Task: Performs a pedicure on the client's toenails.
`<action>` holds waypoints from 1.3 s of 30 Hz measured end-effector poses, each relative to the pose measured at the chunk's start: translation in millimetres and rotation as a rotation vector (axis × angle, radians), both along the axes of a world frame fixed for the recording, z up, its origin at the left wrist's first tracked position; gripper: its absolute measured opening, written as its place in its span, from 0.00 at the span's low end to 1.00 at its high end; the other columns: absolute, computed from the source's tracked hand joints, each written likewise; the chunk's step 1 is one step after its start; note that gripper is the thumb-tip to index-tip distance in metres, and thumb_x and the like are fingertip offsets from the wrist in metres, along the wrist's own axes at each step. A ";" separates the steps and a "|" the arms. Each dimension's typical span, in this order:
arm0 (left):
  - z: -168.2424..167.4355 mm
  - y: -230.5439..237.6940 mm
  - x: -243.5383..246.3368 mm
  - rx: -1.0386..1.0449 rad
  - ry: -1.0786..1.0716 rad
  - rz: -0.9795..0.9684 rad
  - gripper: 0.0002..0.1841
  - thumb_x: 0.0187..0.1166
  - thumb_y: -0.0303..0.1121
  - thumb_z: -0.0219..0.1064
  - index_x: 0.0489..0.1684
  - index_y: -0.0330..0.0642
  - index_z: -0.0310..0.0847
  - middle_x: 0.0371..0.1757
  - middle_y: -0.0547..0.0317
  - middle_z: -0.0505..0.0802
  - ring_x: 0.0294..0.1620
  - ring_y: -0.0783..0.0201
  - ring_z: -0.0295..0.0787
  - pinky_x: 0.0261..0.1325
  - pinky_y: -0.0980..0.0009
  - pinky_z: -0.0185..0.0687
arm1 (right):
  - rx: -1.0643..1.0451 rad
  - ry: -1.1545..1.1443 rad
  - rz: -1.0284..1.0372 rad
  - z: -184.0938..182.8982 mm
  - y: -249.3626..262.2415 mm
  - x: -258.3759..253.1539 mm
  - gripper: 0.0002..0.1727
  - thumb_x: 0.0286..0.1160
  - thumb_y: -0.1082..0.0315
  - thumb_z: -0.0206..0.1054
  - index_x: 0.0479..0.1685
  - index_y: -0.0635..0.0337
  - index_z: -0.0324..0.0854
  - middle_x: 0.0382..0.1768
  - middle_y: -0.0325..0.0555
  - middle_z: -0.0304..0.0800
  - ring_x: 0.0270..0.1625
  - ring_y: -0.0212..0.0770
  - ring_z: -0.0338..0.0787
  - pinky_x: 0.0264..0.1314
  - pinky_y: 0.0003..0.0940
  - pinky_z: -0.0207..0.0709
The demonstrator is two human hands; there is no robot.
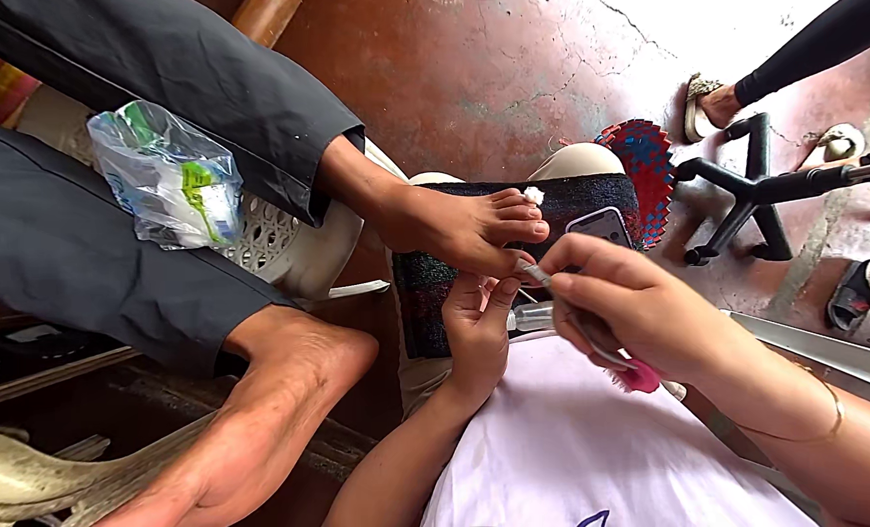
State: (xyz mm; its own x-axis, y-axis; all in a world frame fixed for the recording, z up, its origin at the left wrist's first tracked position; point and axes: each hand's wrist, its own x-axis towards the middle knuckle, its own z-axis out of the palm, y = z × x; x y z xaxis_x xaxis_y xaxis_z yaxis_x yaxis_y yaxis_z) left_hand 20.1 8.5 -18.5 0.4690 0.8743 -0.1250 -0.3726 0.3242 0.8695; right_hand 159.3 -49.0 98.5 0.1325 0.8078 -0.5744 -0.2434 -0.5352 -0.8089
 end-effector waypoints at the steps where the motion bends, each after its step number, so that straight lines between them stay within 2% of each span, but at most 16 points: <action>1: 0.7 0.1 -0.4 -0.007 -0.002 -0.002 0.10 0.78 0.23 0.68 0.52 0.45 0.89 0.48 0.65 0.95 0.50 0.73 0.89 0.59 0.73 0.85 | 0.061 -0.105 -0.028 1.5 -5.1 2.7 0.11 0.91 0.68 0.47 0.51 0.53 0.76 0.17 0.36 0.79 0.11 0.22 0.72 0.11 0.15 0.64; 4: 3.0 0.9 -3.8 -0.050 -0.015 -0.024 0.10 0.77 0.22 0.68 0.51 0.44 0.89 0.47 0.64 0.95 0.49 0.71 0.90 0.60 0.72 0.86 | 0.075 -0.757 0.087 -5.6 -18.8 16.0 0.09 0.87 0.66 0.52 0.53 0.49 0.78 0.16 0.28 0.77 0.13 0.23 0.73 0.12 0.18 0.66; 5: 4.9 2.2 -4.7 -0.077 -0.020 -0.041 0.10 0.78 0.21 0.67 0.50 0.44 0.89 0.46 0.63 0.94 0.49 0.71 0.90 0.59 0.71 0.86 | 0.000 -0.995 0.200 -13.6 -21.9 17.8 0.08 0.86 0.66 0.55 0.51 0.50 0.79 0.16 0.30 0.77 0.15 0.28 0.76 0.15 0.26 0.71; 7: 9.7 4.7 -5.8 -0.134 -0.036 -0.077 0.10 0.79 0.20 0.65 0.50 0.42 0.88 0.48 0.59 0.95 0.50 0.68 0.91 0.59 0.69 0.87 | -0.232 -1.167 0.419 -32.4 -23.0 10.7 0.08 0.85 0.70 0.59 0.52 0.63 0.81 0.24 0.54 0.84 0.27 0.57 0.89 0.27 0.56 0.80; 9: 14.7 5.0 -6.3 -0.185 -0.046 -0.109 0.11 0.81 0.21 0.62 0.55 0.40 0.85 0.54 0.51 0.95 0.54 0.63 0.93 0.60 0.69 0.88 | -0.432 -1.096 0.619 -48.3 -18.6 0.3 0.11 0.87 0.70 0.56 0.54 0.67 0.80 0.34 0.63 0.87 0.41 0.67 0.92 0.39 0.64 0.81; 11: 19.9 4.1 -6.0 -0.250 -0.061 -0.119 0.11 0.82 0.21 0.59 0.55 0.38 0.83 0.54 0.47 0.94 0.52 0.62 0.93 0.56 0.69 0.87 | -0.518 -1.014 0.754 -53.4 -9.0 -7.7 0.14 0.90 0.67 0.54 0.52 0.66 0.82 0.38 0.62 0.89 0.47 0.66 0.92 0.43 0.63 0.81; 14: 27.6 3.7 -6.4 -0.392 -0.117 -0.109 0.10 0.83 0.21 0.58 0.48 0.40 0.85 0.49 0.50 0.94 0.45 0.64 0.92 0.52 0.70 0.89 | -0.472 -1.030 0.746 -59.8 11.9 -18.2 0.10 0.83 0.77 0.57 0.47 0.69 0.85 0.36 0.62 0.90 0.45 0.65 0.92 0.39 0.60 0.81; 19: 37.8 8.0 -8.6 -0.634 -0.336 -0.171 0.10 0.84 0.31 0.61 0.42 0.42 0.90 0.45 0.53 0.94 0.47 0.61 0.92 0.55 0.65 0.89 | -0.367 -0.972 0.668 -95.7 31.5 -20.1 0.04 0.73 0.76 0.69 0.40 0.68 0.87 0.39 0.61 0.91 0.45 0.63 0.92 0.39 0.62 0.82; 22: 41.2 11.5 -11.0 -0.678 -0.472 -0.217 0.10 0.78 0.37 0.70 0.44 0.39 0.92 0.44 0.51 0.94 0.46 0.61 0.94 0.54 0.67 0.90 | -0.104 -1.091 0.537 -86.7 16.2 -25.0 0.04 0.71 0.77 0.70 0.41 0.69 0.86 0.35 0.61 0.88 0.40 0.61 0.92 0.35 0.56 0.83; 24: 41.9 11.5 -10.3 -0.698 -0.461 -0.184 0.07 0.79 0.31 0.69 0.41 0.38 0.91 0.42 0.51 0.94 0.43 0.63 0.94 0.49 0.70 0.92 | 0.204 -1.161 0.362 -89.3 -4.1 -27.6 0.05 0.68 0.77 0.69 0.38 0.65 0.89 0.32 0.57 0.85 0.34 0.55 0.90 0.30 0.49 0.82; 26: 41.8 12.4 -9.3 -0.707 -0.454 -0.173 0.05 0.77 0.28 0.70 0.40 0.37 0.91 0.42 0.51 0.94 0.42 0.64 0.94 0.48 0.72 0.91 | 0.436 -1.135 0.236 -99.7 -19.9 -27.2 0.07 0.75 0.74 0.64 0.37 0.61 0.89 0.32 0.51 0.88 0.36 0.49 0.91 0.34 0.43 0.83; 27: 41.4 12.9 -9.2 -0.708 -0.456 -0.172 0.05 0.76 0.27 0.70 0.40 0.36 0.90 0.42 0.50 0.94 0.42 0.63 0.95 0.49 0.73 0.92 | 0.466 -1.101 0.226 -105.3 -24.8 -26.4 0.09 0.79 0.73 0.62 0.38 0.61 0.89 0.34 0.51 0.91 0.39 0.48 0.93 0.38 0.42 0.85; 29: 41.3 13.7 -9.4 -0.711 -0.454 -0.168 0.05 0.75 0.26 0.70 0.40 0.34 0.89 0.43 0.48 0.94 0.43 0.62 0.95 0.49 0.72 0.92 | 0.364 -1.013 0.326 -114.2 -27.7 -24.7 0.11 0.83 0.71 0.58 0.43 0.63 0.87 0.37 0.54 0.92 0.43 0.51 0.94 0.43 0.46 0.86; 32: 41.2 14.4 -10.3 -0.706 -0.433 -0.163 0.05 0.75 0.24 0.69 0.40 0.32 0.89 0.44 0.46 0.94 0.43 0.61 0.95 0.49 0.71 0.92 | 0.192 -0.924 0.576 -111.2 -13.4 -24.3 0.13 0.84 0.73 0.56 0.53 0.67 0.86 0.46 0.64 0.90 0.50 0.63 0.92 0.46 0.59 0.84; 35: 42.2 14.2 -10.8 -0.698 -0.412 -0.157 0.05 0.75 0.22 0.68 0.40 0.32 0.88 0.43 0.45 0.94 0.42 0.60 0.95 0.50 0.70 0.93 | 0.232 -0.983 0.629 -105.1 -1.4 -31.2 0.12 0.82 0.76 0.58 0.47 0.70 0.88 0.44 0.65 0.91 0.49 0.64 0.93 0.43 0.58 0.84; 39: 42.6 13.5 -11.0 -0.703 -0.405 -0.148 0.05 0.75 0.21 0.65 0.39 0.31 0.87 0.44 0.44 0.93 0.42 0.59 0.95 0.49 0.68 0.93 | 0.165 -0.948 0.624 -103.7 6.2 -36.3 0.11 0.83 0.75 0.58 0.46 0.74 0.85 0.42 0.65 0.90 0.49 0.64 0.93 0.44 0.59 0.84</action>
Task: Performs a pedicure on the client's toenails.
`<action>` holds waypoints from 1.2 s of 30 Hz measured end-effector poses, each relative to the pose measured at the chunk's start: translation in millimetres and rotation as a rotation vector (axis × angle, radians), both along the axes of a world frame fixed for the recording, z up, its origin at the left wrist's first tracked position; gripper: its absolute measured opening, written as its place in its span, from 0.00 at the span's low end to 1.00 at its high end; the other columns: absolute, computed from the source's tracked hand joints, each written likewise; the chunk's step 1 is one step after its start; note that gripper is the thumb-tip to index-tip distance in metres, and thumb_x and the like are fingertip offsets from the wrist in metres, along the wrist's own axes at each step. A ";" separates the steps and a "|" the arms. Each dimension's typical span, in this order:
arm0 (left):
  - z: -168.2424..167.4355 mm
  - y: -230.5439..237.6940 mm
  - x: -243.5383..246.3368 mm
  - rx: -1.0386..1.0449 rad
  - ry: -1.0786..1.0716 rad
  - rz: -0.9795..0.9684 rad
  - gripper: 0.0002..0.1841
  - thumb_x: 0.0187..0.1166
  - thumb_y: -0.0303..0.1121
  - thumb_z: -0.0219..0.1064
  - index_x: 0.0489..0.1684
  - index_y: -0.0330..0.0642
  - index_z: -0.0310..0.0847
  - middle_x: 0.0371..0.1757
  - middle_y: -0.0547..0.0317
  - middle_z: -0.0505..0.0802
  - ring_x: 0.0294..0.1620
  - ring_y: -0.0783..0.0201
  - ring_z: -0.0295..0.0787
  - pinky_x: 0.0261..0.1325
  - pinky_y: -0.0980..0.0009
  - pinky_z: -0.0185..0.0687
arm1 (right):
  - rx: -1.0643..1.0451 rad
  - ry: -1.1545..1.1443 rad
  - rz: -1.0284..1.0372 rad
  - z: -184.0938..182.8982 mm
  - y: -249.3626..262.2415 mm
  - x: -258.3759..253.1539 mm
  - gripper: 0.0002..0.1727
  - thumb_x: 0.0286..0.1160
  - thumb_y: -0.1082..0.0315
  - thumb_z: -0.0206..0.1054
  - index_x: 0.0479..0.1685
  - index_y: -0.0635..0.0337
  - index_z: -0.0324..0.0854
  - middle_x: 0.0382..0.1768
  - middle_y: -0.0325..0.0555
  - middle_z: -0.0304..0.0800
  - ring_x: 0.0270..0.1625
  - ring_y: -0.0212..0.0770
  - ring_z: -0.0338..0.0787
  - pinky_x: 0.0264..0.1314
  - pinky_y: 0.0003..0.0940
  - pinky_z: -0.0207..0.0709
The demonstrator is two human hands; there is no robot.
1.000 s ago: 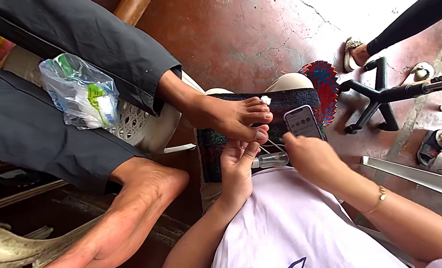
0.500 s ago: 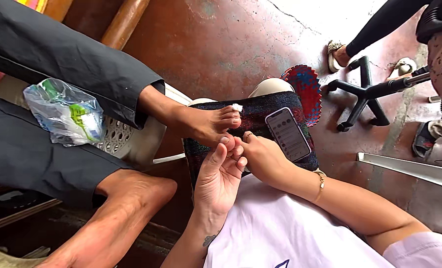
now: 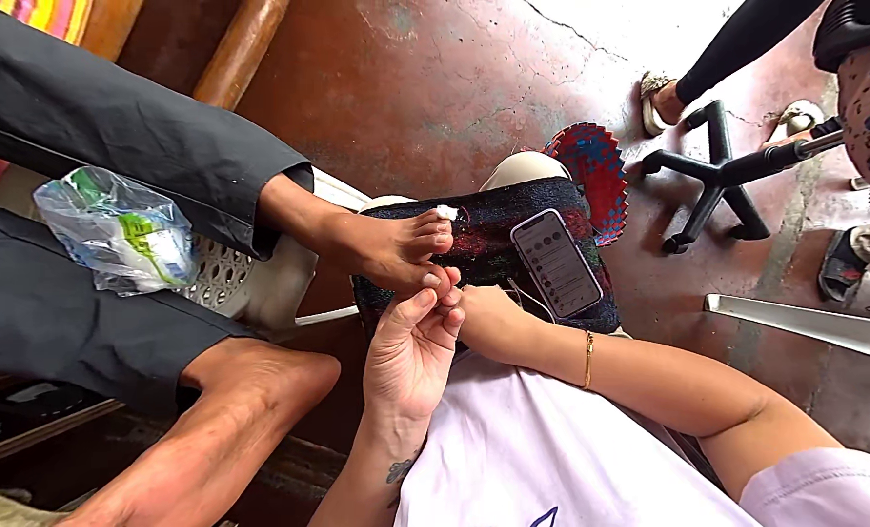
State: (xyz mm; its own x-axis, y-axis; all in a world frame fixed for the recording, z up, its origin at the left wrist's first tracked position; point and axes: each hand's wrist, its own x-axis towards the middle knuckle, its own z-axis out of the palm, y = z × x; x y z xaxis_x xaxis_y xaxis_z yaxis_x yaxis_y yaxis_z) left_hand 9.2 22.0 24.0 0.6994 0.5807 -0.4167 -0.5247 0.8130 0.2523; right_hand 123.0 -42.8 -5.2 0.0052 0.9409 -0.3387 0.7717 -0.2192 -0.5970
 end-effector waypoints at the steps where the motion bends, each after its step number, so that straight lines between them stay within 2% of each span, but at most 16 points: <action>1: 0.0 -0.2 -0.1 0.003 0.008 -0.003 0.05 0.75 0.21 0.65 0.39 0.31 0.87 0.44 0.44 0.93 0.42 0.59 0.95 0.49 0.68 0.93 | -0.007 0.012 -0.007 -1.4 1.3 0.3 0.12 0.83 0.74 0.59 0.45 0.75 0.85 0.41 0.64 0.90 0.48 0.63 0.93 0.44 0.59 0.83; 4: 0.2 0.1 -0.3 0.008 0.041 -0.024 0.06 0.76 0.22 0.65 0.39 0.33 0.88 0.45 0.45 0.94 0.42 0.60 0.96 0.46 0.70 0.93 | 0.125 0.068 0.021 -9.4 -0.6 1.3 0.11 0.82 0.72 0.61 0.44 0.73 0.86 0.39 0.62 0.92 0.45 0.61 0.94 0.44 0.57 0.84; 7: 6.7 3.7 -0.2 -0.077 0.043 -0.034 0.05 0.75 0.20 0.65 0.40 0.31 0.87 0.50 0.40 0.94 0.40 0.60 0.97 0.40 0.73 0.93 | 0.334 0.017 0.171 -11.0 -13.0 3.0 0.09 0.78 0.75 0.62 0.36 0.71 0.86 0.33 0.62 0.89 0.37 0.61 0.93 0.31 0.55 0.83; 10: 12.4 8.9 -1.3 -0.126 0.034 -0.057 0.07 0.77 0.19 0.62 0.42 0.30 0.86 0.55 0.38 0.93 0.38 0.61 0.97 0.39 0.75 0.93 | 0.410 0.024 0.239 -7.2 -29.9 14.3 0.09 0.78 0.73 0.60 0.41 0.61 0.87 0.34 0.59 0.89 0.37 0.60 0.93 0.28 0.52 0.82; 12: 9.9 10.0 -2.7 -0.104 0.030 -0.074 0.07 0.77 0.19 0.62 0.44 0.30 0.86 0.52 0.39 0.94 0.38 0.62 0.97 0.41 0.74 0.93 | 0.483 0.085 0.135 -2.2 -43.9 24.5 0.10 0.80 0.70 0.60 0.43 0.57 0.89 0.44 0.58 0.91 0.46 0.56 0.93 0.38 0.51 0.85; 14: 4.5 8.4 -3.7 -0.048 0.032 -0.079 0.07 0.76 0.20 0.65 0.45 0.31 0.87 0.49 0.41 0.94 0.39 0.62 0.96 0.44 0.74 0.93 | 0.593 0.217 -0.068 5.3 -58.5 33.3 0.10 0.83 0.71 0.59 0.46 0.61 0.88 0.52 0.54 0.94 0.54 0.46 0.93 0.53 0.42 0.87; 15: 1.8 6.9 -3.9 -0.018 0.040 -0.074 0.07 0.76 0.21 0.66 0.45 0.31 0.87 0.49 0.42 0.94 0.40 0.62 0.96 0.46 0.73 0.92 | 0.654 0.322 -0.206 9.0 -64.2 35.4 0.12 0.85 0.72 0.56 0.48 0.65 0.86 0.49 0.51 0.95 0.50 0.38 0.94 0.53 0.35 0.88; 16: -0.2 5.2 -3.7 0.010 0.055 -0.070 0.07 0.76 0.21 0.66 0.46 0.33 0.87 0.49 0.42 0.94 0.40 0.62 0.95 0.47 0.73 0.92 | 0.697 0.439 -0.357 14.0 -67.7 35.5 0.13 0.91 0.70 0.52 0.51 0.65 0.82 0.44 0.47 0.95 0.41 0.32 0.93 0.45 0.28 0.88; 18: -2.4 2.3 -2.7 0.049 0.073 -0.060 0.07 0.77 0.22 0.67 0.46 0.35 0.88 0.49 0.44 0.94 0.41 0.62 0.95 0.49 0.71 0.92 | 0.720 0.689 -0.602 30.1 -66.5 34.9 0.10 0.97 0.61 0.46 0.56 0.53 0.71 0.39 0.39 0.97 0.34 0.31 0.96 0.36 0.25 0.91; 20: -2.4 0.8 -2.0 0.053 0.072 -0.048 0.06 0.77 0.20 0.66 0.46 0.35 0.88 0.49 0.43 0.94 0.42 0.61 0.96 0.50 0.71 0.92 | 0.708 0.906 -0.742 46.4 -59.4 36.1 0.04 0.93 0.66 0.55 0.57 0.47 0.67 0.39 0.44 0.98 0.35 0.41 0.99 0.39 0.32 0.95; 22: -2.5 0.5 -2.0 0.056 0.068 -0.053 0.07 0.79 0.20 0.64 0.47 0.34 0.87 0.49 0.42 0.95 0.43 0.60 0.96 0.52 0.70 0.92 | 0.665 1.035 -0.752 55.7 -53.0 38.5 0.17 0.80 0.76 0.68 0.59 0.47 0.70 0.45 0.46 0.96 0.40 0.43 0.99 0.49 0.34 0.94; 23: -2.9 0.1 -2.0 0.062 0.068 -0.054 0.07 0.80 0.20 0.64 0.47 0.34 0.87 0.48 0.43 0.95 0.44 0.60 0.96 0.52 0.70 0.92 | 0.664 1.058 -0.722 56.9 -49.4 38.9 0.19 0.75 0.79 0.72 0.58 0.49 0.73 0.46 0.47 0.96 0.42 0.41 0.98 0.50 0.34 0.94; 26: -2.1 -1.6 -1.1 0.073 0.081 -0.046 0.08 0.83 0.19 0.60 0.48 0.34 0.86 0.50 0.43 0.95 0.46 0.58 0.96 0.54 0.68 0.92 | 0.739 0.969 -0.569 53.8 -37.5 35.7 0.15 0.71 0.79 0.74 0.52 0.53 0.81 0.47 0.44 0.95 0.43 0.37 0.96 0.48 0.30 0.93; 29: -3.8 -2.8 -2.1 0.095 0.084 -0.049 0.09 0.83 0.20 0.59 0.50 0.35 0.85 0.50 0.43 0.94 0.47 0.58 0.96 0.57 0.67 0.91 | 0.836 0.617 -0.360 50.1 -29.1 32.3 0.08 0.75 0.76 0.72 0.47 0.57 0.80 0.47 0.42 0.94 0.49 0.33 0.95 0.52 0.27 0.91; 32: -4.3 -3.6 -2.3 0.089 0.088 -0.028 0.07 0.82 0.19 0.61 0.50 0.34 0.83 0.46 0.44 0.95 0.46 0.58 0.96 0.56 0.67 0.91 | 0.900 0.304 -0.161 50.6 -24.1 32.4 0.03 0.79 0.75 0.68 0.39 0.62 0.78 0.47 0.52 0.96 0.60 0.43 0.95 0.64 0.36 0.90; 36: -4.9 -4.5 -1.4 0.080 0.100 -0.015 0.09 0.80 0.17 0.61 0.52 0.33 0.83 0.46 0.45 0.95 0.45 0.60 0.96 0.55 0.68 0.91 | 0.879 0.156 -0.079 57.4 -21.4 34.1 0.03 0.78 0.76 0.67 0.38 0.63 0.79 0.47 0.53 0.96 0.62 0.41 0.94 0.65 0.31 0.87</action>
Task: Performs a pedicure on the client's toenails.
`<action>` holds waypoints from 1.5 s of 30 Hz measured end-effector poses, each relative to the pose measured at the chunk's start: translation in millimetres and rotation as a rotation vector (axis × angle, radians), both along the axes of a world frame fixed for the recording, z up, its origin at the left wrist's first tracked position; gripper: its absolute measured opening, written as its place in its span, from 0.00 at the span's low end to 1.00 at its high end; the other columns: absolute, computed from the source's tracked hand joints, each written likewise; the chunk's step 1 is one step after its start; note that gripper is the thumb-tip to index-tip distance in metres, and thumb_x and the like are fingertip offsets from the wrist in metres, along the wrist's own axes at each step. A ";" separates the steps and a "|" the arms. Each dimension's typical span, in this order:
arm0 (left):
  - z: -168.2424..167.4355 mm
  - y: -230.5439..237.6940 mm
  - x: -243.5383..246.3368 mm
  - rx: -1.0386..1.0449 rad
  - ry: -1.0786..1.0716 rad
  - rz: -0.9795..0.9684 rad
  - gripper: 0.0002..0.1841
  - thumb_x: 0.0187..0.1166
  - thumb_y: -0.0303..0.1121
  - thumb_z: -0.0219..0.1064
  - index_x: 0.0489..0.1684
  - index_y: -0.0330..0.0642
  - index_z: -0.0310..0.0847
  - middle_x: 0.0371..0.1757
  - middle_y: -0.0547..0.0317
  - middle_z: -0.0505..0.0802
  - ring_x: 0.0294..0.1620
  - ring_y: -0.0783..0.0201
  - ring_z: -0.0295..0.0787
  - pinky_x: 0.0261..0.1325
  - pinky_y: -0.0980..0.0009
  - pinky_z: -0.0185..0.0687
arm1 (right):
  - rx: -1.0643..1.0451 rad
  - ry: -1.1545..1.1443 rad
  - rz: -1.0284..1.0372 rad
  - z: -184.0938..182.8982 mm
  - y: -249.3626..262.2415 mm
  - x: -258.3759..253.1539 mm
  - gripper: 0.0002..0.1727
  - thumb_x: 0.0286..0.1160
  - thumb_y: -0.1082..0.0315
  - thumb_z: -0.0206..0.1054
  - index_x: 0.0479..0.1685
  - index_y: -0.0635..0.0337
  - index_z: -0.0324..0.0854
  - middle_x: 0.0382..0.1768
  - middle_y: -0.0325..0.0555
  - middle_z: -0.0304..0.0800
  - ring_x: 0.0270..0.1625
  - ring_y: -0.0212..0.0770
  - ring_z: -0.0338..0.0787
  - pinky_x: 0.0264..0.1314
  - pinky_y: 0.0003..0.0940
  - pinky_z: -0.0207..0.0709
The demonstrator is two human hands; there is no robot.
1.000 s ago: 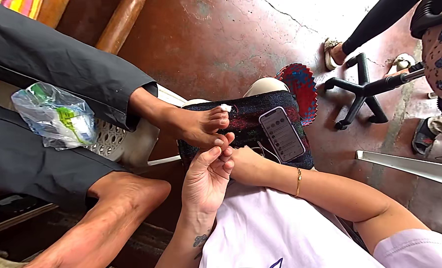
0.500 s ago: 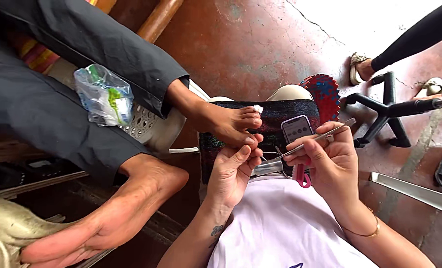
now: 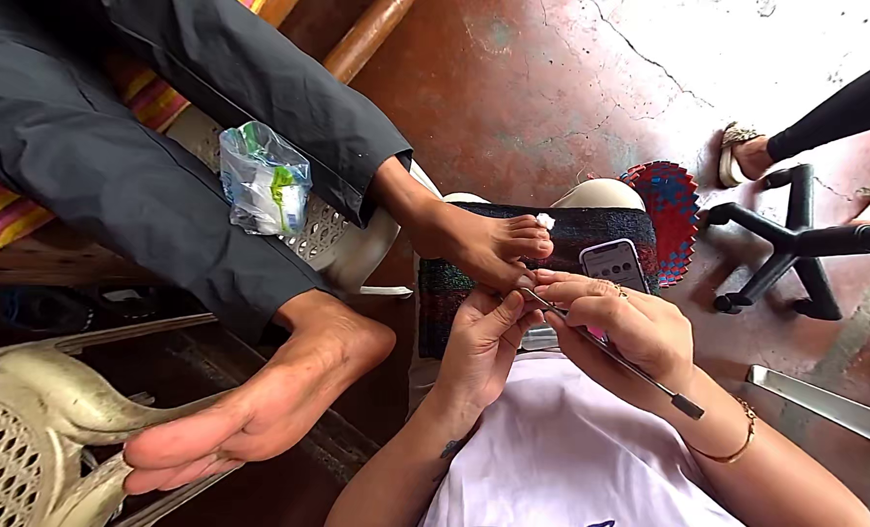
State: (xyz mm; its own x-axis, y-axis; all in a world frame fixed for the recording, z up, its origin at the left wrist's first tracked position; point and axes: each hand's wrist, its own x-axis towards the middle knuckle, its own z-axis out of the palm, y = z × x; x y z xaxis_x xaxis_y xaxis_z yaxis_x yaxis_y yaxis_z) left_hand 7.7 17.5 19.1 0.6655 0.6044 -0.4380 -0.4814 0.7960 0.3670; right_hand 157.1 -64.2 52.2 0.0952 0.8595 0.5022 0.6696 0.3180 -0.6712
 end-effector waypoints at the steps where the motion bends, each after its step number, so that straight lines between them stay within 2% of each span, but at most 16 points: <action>1: -0.3 -0.1 0.4 0.003 0.006 0.000 0.09 0.80 0.17 0.61 0.51 0.34 0.82 0.46 0.45 0.95 0.45 0.60 0.96 0.55 0.68 0.91 | -0.024 -0.005 0.006 3.0 0.3 0.9 0.03 0.78 0.76 0.67 0.37 0.63 0.79 0.47 0.53 0.96 0.63 0.40 0.94 0.65 0.29 0.87; 8: -3.4 -1.5 -0.8 0.045 0.023 -0.010 0.11 0.79 0.16 0.61 0.52 0.36 0.84 0.47 0.49 0.94 0.45 0.63 0.95 0.57 0.70 0.90 | -0.083 -0.069 0.070 14.7 3.6 4.8 0.04 0.78 0.77 0.64 0.38 0.64 0.84 0.49 0.53 0.97 0.63 0.39 0.93 0.65 0.27 0.85; 12: -4.5 -1.3 -1.7 0.069 0.021 -0.017 0.11 0.80 0.17 0.62 0.53 0.37 0.85 0.48 0.49 0.94 0.46 0.64 0.94 0.57 0.71 0.89 | -0.067 -0.077 0.072 15.2 3.6 2.6 0.03 0.77 0.78 0.65 0.36 0.64 0.83 0.47 0.54 0.96 0.62 0.39 0.93 0.64 0.27 0.85; 16: -4.3 -0.8 -1.0 0.084 0.036 -0.026 0.11 0.80 0.17 0.61 0.51 0.38 0.86 0.47 0.52 0.94 0.45 0.66 0.93 0.57 0.72 0.88 | -0.072 -0.152 0.052 17.7 5.4 1.1 0.05 0.77 0.76 0.64 0.34 0.62 0.84 0.42 0.52 0.97 0.57 0.39 0.95 0.56 0.26 0.85; 18: -4.0 -0.7 -0.4 0.078 0.037 -0.018 0.11 0.80 0.17 0.62 0.51 0.38 0.86 0.47 0.51 0.94 0.45 0.66 0.94 0.57 0.71 0.89 | -0.046 -0.140 0.037 14.8 5.9 0.3 0.05 0.77 0.77 0.65 0.34 0.62 0.84 0.43 0.53 0.97 0.56 0.39 0.96 0.55 0.26 0.85; 20: -4.8 -0.4 -0.6 0.081 0.024 -0.017 0.10 0.79 0.18 0.63 0.52 0.37 0.85 0.48 0.50 0.94 0.46 0.65 0.94 0.58 0.71 0.88 | -0.032 -0.086 0.032 11.8 5.1 0.4 0.04 0.77 0.78 0.65 0.35 0.64 0.82 0.45 0.54 0.97 0.58 0.38 0.95 0.59 0.25 0.86; 24: -5.2 -0.4 -1.1 0.086 0.029 -0.024 0.11 0.80 0.17 0.62 0.53 0.37 0.85 0.49 0.50 0.94 0.45 0.65 0.93 0.57 0.72 0.88 | -0.065 -0.131 0.052 16.1 4.8 1.0 0.04 0.76 0.78 0.64 0.35 0.63 0.82 0.43 0.53 0.96 0.57 0.39 0.95 0.58 0.26 0.85; 28: -3.3 -0.8 0.3 0.076 0.044 -0.015 0.10 0.79 0.17 0.62 0.50 0.37 0.85 0.46 0.51 0.94 0.45 0.65 0.94 0.58 0.71 0.89 | -0.027 -0.171 0.030 12.2 5.2 -2.8 0.04 0.78 0.77 0.65 0.35 0.63 0.83 0.44 0.54 0.96 0.58 0.41 0.95 0.57 0.27 0.86; 33: -2.8 -0.4 -0.8 0.073 0.050 -0.020 0.11 0.79 0.17 0.62 0.51 0.37 0.85 0.48 0.50 0.94 0.44 0.66 0.93 0.56 0.72 0.89 | -0.034 -0.211 0.030 13.3 3.9 -3.8 0.05 0.78 0.77 0.64 0.35 0.62 0.82 0.43 0.53 0.96 0.59 0.42 0.95 0.61 0.29 0.86; 36: -1.5 1.1 -1.9 0.064 0.038 -0.033 0.10 0.79 0.17 0.63 0.50 0.38 0.86 0.47 0.51 0.94 0.45 0.65 0.94 0.57 0.71 0.89 | 0.005 -0.167 0.012 8.9 3.2 -7.7 0.04 0.78 0.78 0.65 0.36 0.63 0.82 0.44 0.56 0.96 0.60 0.43 0.94 0.63 0.29 0.86; 38: -2.5 0.6 -2.2 0.055 0.002 -0.029 0.09 0.80 0.20 0.64 0.51 0.39 0.87 0.48 0.52 0.94 0.47 0.65 0.94 0.57 0.70 0.89 | -0.017 -0.132 0.012 10.3 1.2 -7.4 0.03 0.78 0.78 0.65 0.36 0.63 0.81 0.45 0.56 0.96 0.61 0.42 0.94 0.64 0.28 0.85; 40: -4.7 -0.6 -1.6 0.032 -0.036 -0.015 0.09 0.85 0.29 0.62 0.52 0.41 0.87 0.50 0.53 0.94 0.50 0.64 0.93 0.60 0.69 0.88 | -0.032 -0.146 0.008 12.5 1.2 -8.1 0.04 0.77 0.78 0.65 0.35 0.64 0.81 0.44 0.56 0.96 0.61 0.42 0.94 0.64 0.28 0.85; 41: -4.5 -0.7 -0.6 0.017 -0.031 -0.006 0.11 0.88 0.33 0.59 0.53 0.41 0.87 0.50 0.53 0.94 0.50 0.64 0.93 0.60 0.68 0.88 | -0.022 -0.156 -0.002 11.7 2.0 -9.8 0.04 0.76 0.79 0.65 0.35 0.64 0.82 0.43 0.56 0.96 0.61 0.42 0.94 0.63 0.28 0.85; 43: -1.8 0.0 2.5 -0.011 0.008 0.012 0.13 0.90 0.35 0.54 0.52 0.42 0.86 0.48 0.52 0.94 0.49 0.63 0.93 0.60 0.67 0.88 | -0.002 -0.142 -0.029 8.3 2.5 -12.2 0.04 0.77 0.79 0.65 0.35 0.64 0.81 0.44 0.57 0.95 0.61 0.43 0.94 0.64 0.29 0.86; 45: -1.7 0.6 4.2 -0.006 0.025 0.014 0.13 0.90 0.34 0.54 0.52 0.41 0.86 0.48 0.53 0.94 0.48 0.63 0.94 0.58 0.68 0.89 | -0.019 -0.088 -0.037 7.5 1.2 -11.3 0.04 0.77 0.79 0.65 0.34 0.64 0.79 0.45 0.56 0.95 0.59 0.41 0.95 0.61 0.28 0.86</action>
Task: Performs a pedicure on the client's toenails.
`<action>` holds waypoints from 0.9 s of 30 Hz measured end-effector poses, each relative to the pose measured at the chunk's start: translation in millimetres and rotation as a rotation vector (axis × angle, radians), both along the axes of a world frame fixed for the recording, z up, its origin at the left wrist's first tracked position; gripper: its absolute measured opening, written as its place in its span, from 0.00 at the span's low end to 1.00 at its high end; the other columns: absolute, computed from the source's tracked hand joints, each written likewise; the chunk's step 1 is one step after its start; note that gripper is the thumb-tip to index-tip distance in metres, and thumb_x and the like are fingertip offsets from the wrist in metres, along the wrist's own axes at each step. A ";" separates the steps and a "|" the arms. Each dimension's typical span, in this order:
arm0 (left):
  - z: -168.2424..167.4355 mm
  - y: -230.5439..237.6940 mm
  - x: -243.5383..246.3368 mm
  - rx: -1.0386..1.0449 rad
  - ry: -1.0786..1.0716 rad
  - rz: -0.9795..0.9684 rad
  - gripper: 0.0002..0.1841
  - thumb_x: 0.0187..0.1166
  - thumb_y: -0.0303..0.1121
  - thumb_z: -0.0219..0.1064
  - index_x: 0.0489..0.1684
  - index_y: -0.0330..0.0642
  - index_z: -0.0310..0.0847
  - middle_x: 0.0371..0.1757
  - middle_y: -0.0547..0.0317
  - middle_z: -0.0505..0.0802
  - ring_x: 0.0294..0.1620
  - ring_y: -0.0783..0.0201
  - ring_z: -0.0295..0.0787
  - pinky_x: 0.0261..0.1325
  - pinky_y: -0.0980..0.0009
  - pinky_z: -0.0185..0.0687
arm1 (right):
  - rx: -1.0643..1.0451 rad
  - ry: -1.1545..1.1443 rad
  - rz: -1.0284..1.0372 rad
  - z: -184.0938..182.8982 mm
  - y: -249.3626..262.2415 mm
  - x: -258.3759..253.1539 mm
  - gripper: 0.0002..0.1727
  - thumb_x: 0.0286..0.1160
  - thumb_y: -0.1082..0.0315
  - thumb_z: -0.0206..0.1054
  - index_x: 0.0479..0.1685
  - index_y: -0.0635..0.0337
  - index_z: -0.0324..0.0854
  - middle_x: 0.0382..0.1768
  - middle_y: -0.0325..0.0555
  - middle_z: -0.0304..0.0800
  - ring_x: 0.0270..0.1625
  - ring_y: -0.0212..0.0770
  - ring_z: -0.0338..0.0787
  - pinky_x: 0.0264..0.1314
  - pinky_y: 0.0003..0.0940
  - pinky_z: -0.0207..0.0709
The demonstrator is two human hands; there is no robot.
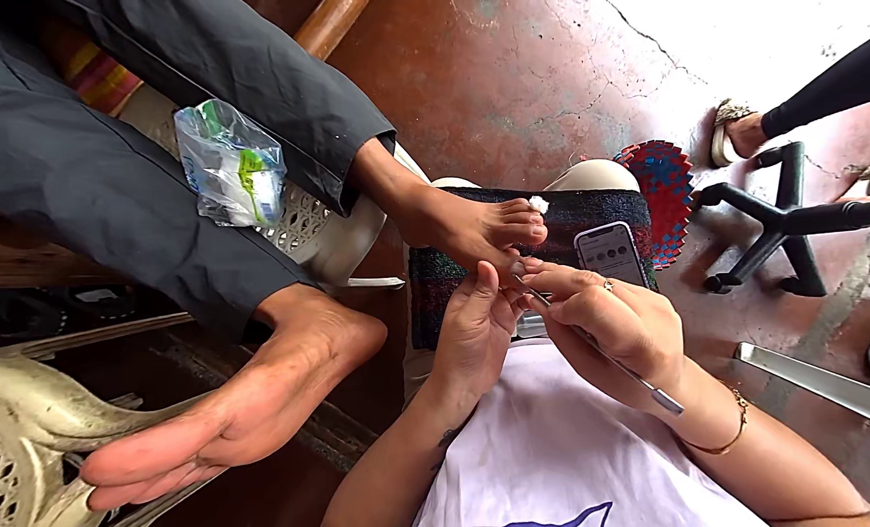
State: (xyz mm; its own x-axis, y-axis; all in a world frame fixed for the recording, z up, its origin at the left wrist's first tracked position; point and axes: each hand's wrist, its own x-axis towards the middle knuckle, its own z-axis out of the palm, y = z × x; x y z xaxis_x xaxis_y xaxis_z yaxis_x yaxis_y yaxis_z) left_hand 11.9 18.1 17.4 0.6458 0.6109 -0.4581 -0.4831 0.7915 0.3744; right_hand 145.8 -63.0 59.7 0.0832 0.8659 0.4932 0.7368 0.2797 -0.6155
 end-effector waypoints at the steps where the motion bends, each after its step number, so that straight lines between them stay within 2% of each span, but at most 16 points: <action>1: -1.3 -0.1 0.0 0.007 0.000 0.000 0.13 0.90 0.33 0.55 0.53 0.41 0.86 0.48 0.52 0.94 0.48 0.64 0.93 0.58 0.69 0.89 | -0.020 0.018 0.006 1.4 -0.4 1.2 0.05 0.77 0.78 0.65 0.33 0.64 0.78 0.45 0.55 0.96 0.58 0.40 0.95 0.61 0.28 0.87; 4: -1.2 -1.5 1.2 -0.001 0.019 0.014 0.13 0.90 0.33 0.55 0.51 0.40 0.86 0.47 0.52 0.94 0.48 0.63 0.93 0.59 0.68 0.88 | -0.038 0.014 0.000 2.6 0.2 0.8 0.04 0.76 0.78 0.65 0.33 0.63 0.81 0.43 0.53 0.96 0.58 0.39 0.95 0.61 0.27 0.86; 8: -0.2 -2.0 1.9 -0.023 0.008 0.023 0.12 0.89 0.32 0.56 0.49 0.41 0.86 0.46 0.52 0.94 0.48 0.64 0.94 0.59 0.69 0.88 | 0.001 0.096 -0.036 -2.9 -0.2 -1.9 0.06 0.75 0.80 0.66 0.31 0.64 0.78 0.44 0.55 0.96 0.58 0.40 0.95 0.60 0.27 0.87; 11: -1.0 -2.6 1.3 -0.031 -0.002 0.029 0.11 0.89 0.31 0.57 0.49 0.40 0.86 0.46 0.52 0.94 0.48 0.63 0.94 0.59 0.68 0.89 | -0.003 0.063 -0.041 -3.0 -0.5 -2.0 0.06 0.74 0.80 0.66 0.30 0.64 0.78 0.42 0.55 0.96 0.57 0.39 0.96 0.59 0.26 0.86; 15: 0.4 -2.3 2.1 -0.050 -0.016 0.027 0.10 0.88 0.31 0.58 0.50 0.39 0.86 0.45 0.50 0.95 0.48 0.62 0.95 0.59 0.68 0.89 | 0.039 0.115 -0.064 -9.5 -1.6 -5.0 0.07 0.77 0.79 0.66 0.31 0.63 0.76 0.44 0.57 0.96 0.60 0.42 0.95 0.60 0.29 0.88; 23: -0.5 -2.3 3.2 -0.043 -0.047 0.034 0.09 0.87 0.31 0.59 0.51 0.41 0.85 0.47 0.50 0.95 0.50 0.61 0.95 0.62 0.66 0.89 | 0.029 0.042 -0.049 -7.3 -2.3 -4.7 0.06 0.78 0.79 0.65 0.32 0.63 0.77 0.44 0.57 0.96 0.60 0.41 0.95 0.64 0.28 0.86; 27: 1.0 -3.2 5.1 -0.042 -0.030 0.052 0.09 0.88 0.29 0.57 0.50 0.40 0.85 0.46 0.51 0.95 0.50 0.61 0.95 0.63 0.66 0.88 | 0.022 0.075 -0.057 -8.7 -2.1 -4.5 0.07 0.77 0.78 0.66 0.31 0.64 0.77 0.44 0.56 0.96 0.57 0.39 0.96 0.60 0.26 0.87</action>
State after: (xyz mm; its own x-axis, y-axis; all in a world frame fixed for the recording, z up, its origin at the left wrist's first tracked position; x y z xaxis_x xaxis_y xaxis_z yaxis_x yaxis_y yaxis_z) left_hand 17.0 14.9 18.4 0.6277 0.6243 -0.4650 -0.5341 0.7799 0.3263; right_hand 141.3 -65.0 51.0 0.1694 0.8477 0.5027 0.7042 0.2527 -0.6635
